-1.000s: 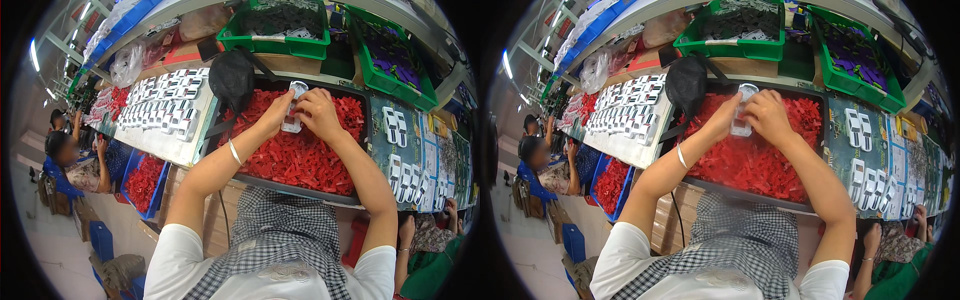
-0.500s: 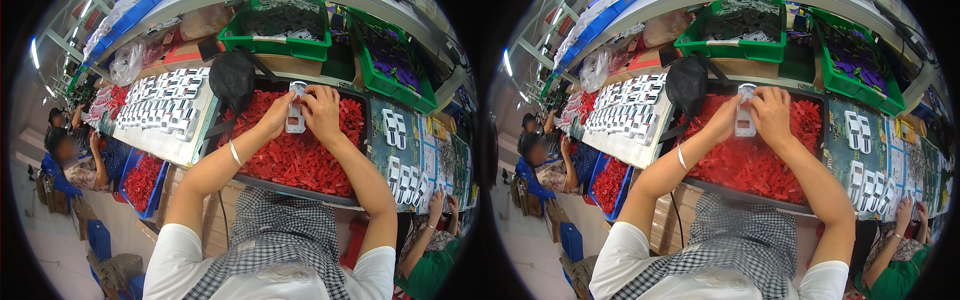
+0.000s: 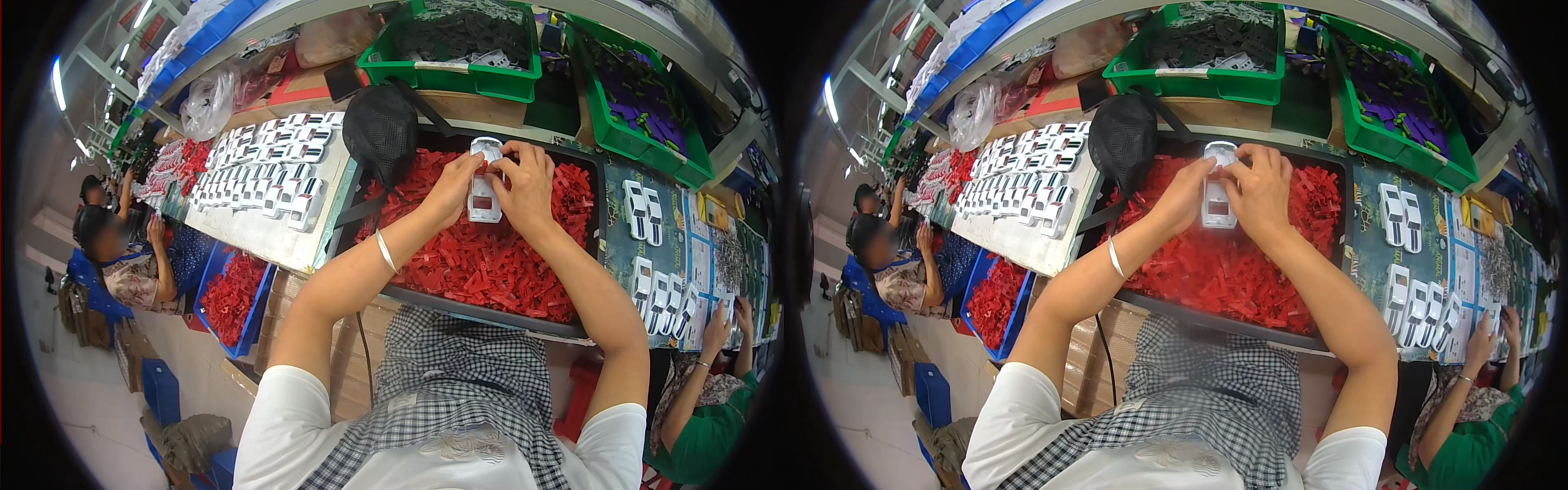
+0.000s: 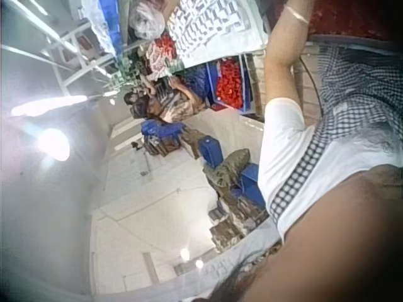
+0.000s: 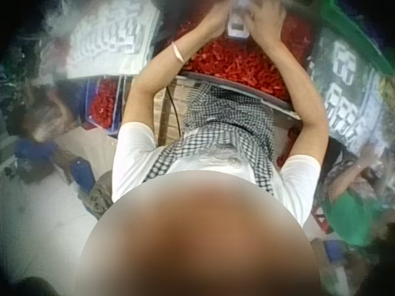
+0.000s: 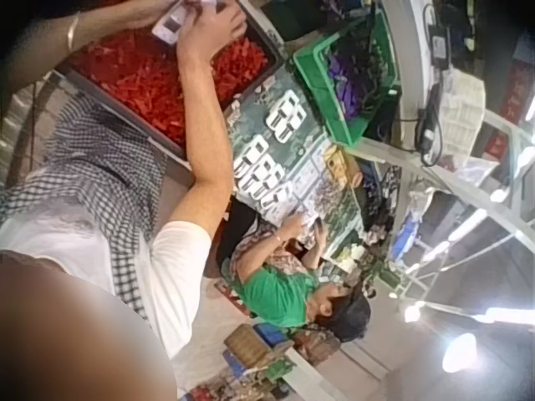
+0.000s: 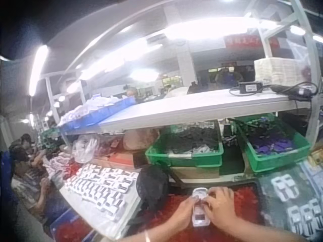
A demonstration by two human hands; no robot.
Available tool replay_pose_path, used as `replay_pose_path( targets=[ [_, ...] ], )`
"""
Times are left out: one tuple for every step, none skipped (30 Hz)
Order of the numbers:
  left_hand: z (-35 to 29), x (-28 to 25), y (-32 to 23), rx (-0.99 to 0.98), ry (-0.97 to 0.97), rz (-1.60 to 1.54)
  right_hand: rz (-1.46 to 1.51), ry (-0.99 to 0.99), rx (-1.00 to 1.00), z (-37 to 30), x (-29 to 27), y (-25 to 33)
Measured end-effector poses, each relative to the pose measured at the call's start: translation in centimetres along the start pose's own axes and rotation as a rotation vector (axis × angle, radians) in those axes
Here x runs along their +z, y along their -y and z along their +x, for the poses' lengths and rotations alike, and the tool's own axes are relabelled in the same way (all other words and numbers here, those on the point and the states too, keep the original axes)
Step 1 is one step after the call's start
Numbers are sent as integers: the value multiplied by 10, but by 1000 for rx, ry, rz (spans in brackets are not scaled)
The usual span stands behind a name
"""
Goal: The person assembles toy cars by picking up car shells, inserting small red components from a tray into each shell by hand, and placing the assembled cars on the table.
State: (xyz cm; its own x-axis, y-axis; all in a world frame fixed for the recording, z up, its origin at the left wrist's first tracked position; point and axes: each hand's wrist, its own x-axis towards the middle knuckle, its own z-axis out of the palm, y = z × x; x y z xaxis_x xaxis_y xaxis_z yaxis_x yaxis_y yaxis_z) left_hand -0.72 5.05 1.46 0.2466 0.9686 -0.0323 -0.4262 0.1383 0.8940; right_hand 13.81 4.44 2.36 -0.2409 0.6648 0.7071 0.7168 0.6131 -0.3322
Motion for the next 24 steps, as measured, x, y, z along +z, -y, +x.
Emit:
replay_pose_path(
  targets=[
    [0,-2,1,-7,-6,-8,8,4,21,0,0,1],
    [0,-3,1,-14,-12,-17,10,6,20,-1,2,1],
    [0,-5,2,-13,-15,-17,22,1,25,-1,4,0],
    [3,-6,3,2,9,34,29,-5,31,-1,6,-2],
    [5,-7,5,17,32,85,27,-6,30,-2,8,-2],
    [7,-8,6,19,34,83,40,-17,41,-4,10,-3],
    [7,-8,6,41,35,88,57,-26,50,-4,12,-2],
    [7,-9,6,62,37,93,58,-24,48,-3,12,0],
    [6,-10,6,63,34,92,99,-28,85,-2,13,2],
    [6,-10,6,63,15,94,137,-33,121,0,12,3],
    [6,-10,6,64,-3,95,137,-32,119,-1,12,2],
    [6,-10,6,65,-4,93,120,-30,121,-1,12,-1],
    [7,-10,7,61,1,111,103,-30,123,-2,12,-3],
    [7,-10,7,57,6,128,112,-38,143,-2,13,-3],
    [7,-12,7,58,5,128,112,-37,142,-2,15,-3],
    [6,-12,8,71,8,139,108,-21,130,-3,15,-4],
    [7,-12,8,84,10,151,105,-6,119,-3,16,-5],
    [7,-12,9,85,10,150,103,-6,118,-3,15,-5],
    [7,-12,9,81,8,157,99,1,115,-4,13,-5],
    [7,-11,9,77,5,165,94,8,112,-4,13,-5],
    [7,-11,9,77,6,164,93,7,111,-4,13,-5],
    [6,-13,9,102,-9,205,122,-15,125,-3,14,-4],
    [6,-14,9,125,-24,246,151,-37,139,-3,16,-3],
    [5,-16,10,126,-28,248,230,-30,201,-3,17,-2]
  ],
)
